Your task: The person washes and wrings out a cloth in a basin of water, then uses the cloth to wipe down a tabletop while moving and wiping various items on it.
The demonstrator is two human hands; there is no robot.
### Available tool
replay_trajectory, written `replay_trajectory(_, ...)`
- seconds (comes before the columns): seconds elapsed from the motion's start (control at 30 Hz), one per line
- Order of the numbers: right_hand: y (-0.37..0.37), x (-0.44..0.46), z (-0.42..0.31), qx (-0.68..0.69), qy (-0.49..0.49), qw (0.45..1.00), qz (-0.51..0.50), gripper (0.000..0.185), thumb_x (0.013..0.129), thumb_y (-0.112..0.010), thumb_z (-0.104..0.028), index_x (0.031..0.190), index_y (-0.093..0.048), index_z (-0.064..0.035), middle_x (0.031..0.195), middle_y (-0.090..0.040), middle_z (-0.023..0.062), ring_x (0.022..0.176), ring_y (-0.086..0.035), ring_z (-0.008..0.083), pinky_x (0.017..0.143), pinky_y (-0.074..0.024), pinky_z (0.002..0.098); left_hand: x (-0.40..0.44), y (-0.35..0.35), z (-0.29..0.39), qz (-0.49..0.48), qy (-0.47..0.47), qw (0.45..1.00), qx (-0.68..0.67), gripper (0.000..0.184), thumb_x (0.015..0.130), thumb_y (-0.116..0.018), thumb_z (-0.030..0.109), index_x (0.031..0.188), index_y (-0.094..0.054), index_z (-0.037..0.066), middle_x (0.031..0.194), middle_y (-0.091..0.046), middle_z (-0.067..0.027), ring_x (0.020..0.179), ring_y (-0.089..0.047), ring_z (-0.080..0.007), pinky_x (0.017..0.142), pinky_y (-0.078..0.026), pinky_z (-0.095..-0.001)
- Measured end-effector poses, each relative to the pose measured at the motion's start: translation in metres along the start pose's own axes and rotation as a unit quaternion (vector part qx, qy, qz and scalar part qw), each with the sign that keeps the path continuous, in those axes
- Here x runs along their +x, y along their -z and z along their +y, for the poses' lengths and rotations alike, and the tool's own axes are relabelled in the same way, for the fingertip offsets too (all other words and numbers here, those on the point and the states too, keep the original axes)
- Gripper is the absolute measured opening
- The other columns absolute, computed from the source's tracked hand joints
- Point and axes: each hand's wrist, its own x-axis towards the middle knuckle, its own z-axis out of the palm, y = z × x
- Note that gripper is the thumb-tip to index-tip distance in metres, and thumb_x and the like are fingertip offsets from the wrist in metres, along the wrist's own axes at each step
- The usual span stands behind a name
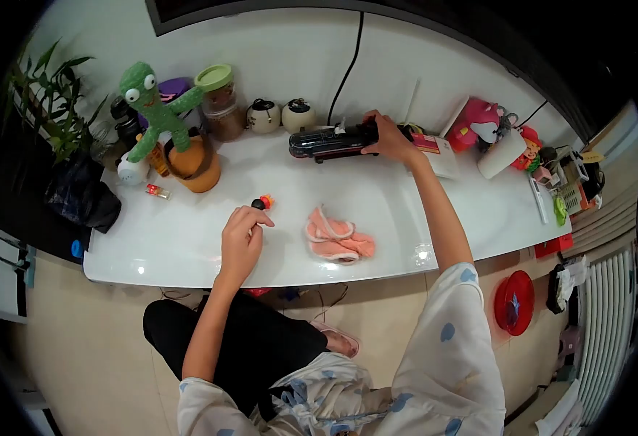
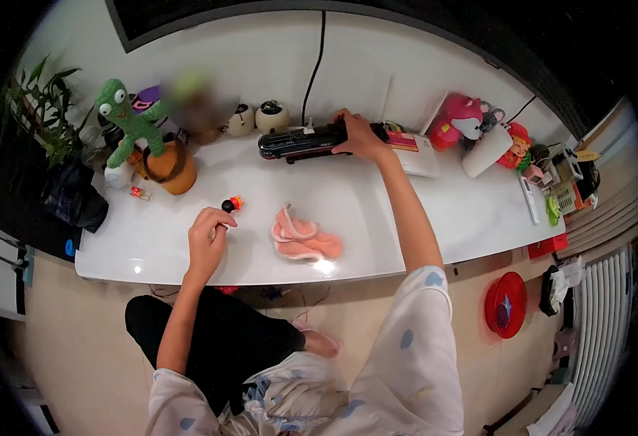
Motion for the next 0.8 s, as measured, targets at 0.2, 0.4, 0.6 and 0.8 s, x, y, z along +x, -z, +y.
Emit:
replay_trajectory(0.2,0.003,0.004,0.004,0.012,0.031,0.999,0.005,0.068,0.059,-0.079,-0.013,0.115,-0.04,-0.0088,0.113,-0.049,0.011,0.109,-0.043,0.0316,0.097,-0.0349,0.0388,0.003,-0.01,0.002,-0.014,-0.006,1.0,-0.013,0.02,0.069,-0.045,-0.013,0.074,-0.058,0.0,0.077,-0.057,-0.0087,0.075,-0.054,-0.0231,0.064,-0.042,-0.0297)
replay_trajectory(0.4,0.001,0.011,0.011,0.014,0.046,0.999,-0.001,0.067,0.059,-0.078,-0.016,0.114,-0.04,-0.0088,0.112,-0.049,0.0114,0.108,-0.044,0.0309,0.097,-0.0339,0.039,0.005,-0.018,0.002,-0.021,0.011,0.999,-0.024,0.019,0.068,-0.046,-0.014,0.075,-0.059,-0.001,0.078,-0.057,-0.009,0.078,-0.055,-0.0238,0.067,-0.043,-0.0309)
replay_trajectory(0.6,-0.003,0.01,0.015,-0.017,0.063,0.998,0.022,0.068,0.059,-0.078,-0.021,0.114,-0.04,-0.0091,0.11,-0.051,0.0121,0.108,-0.045,0.0313,0.097,-0.0333,0.0391,0.005,-0.024,-0.002,-0.039,0.026,0.998,-0.032,0.02,0.068,-0.046,-0.014,0.075,-0.059,0.0,0.078,-0.057,-0.0088,0.076,-0.054,-0.0236,0.066,-0.043,-0.0309)
replay_trajectory(0.8,-0.003,0.005,0.008,-0.055,0.043,0.997,0.039,0.068,0.059,-0.079,-0.016,0.114,-0.039,-0.0079,0.108,-0.052,0.0132,0.107,-0.046,0.0322,0.096,-0.0348,0.0389,0.008,-0.024,-0.003,-0.032,0.021,0.999,-0.03,0.02,0.068,-0.047,-0.015,0.075,-0.059,0.0,0.078,-0.058,-0.009,0.075,-0.054,-0.0238,0.067,-0.043,-0.0307)
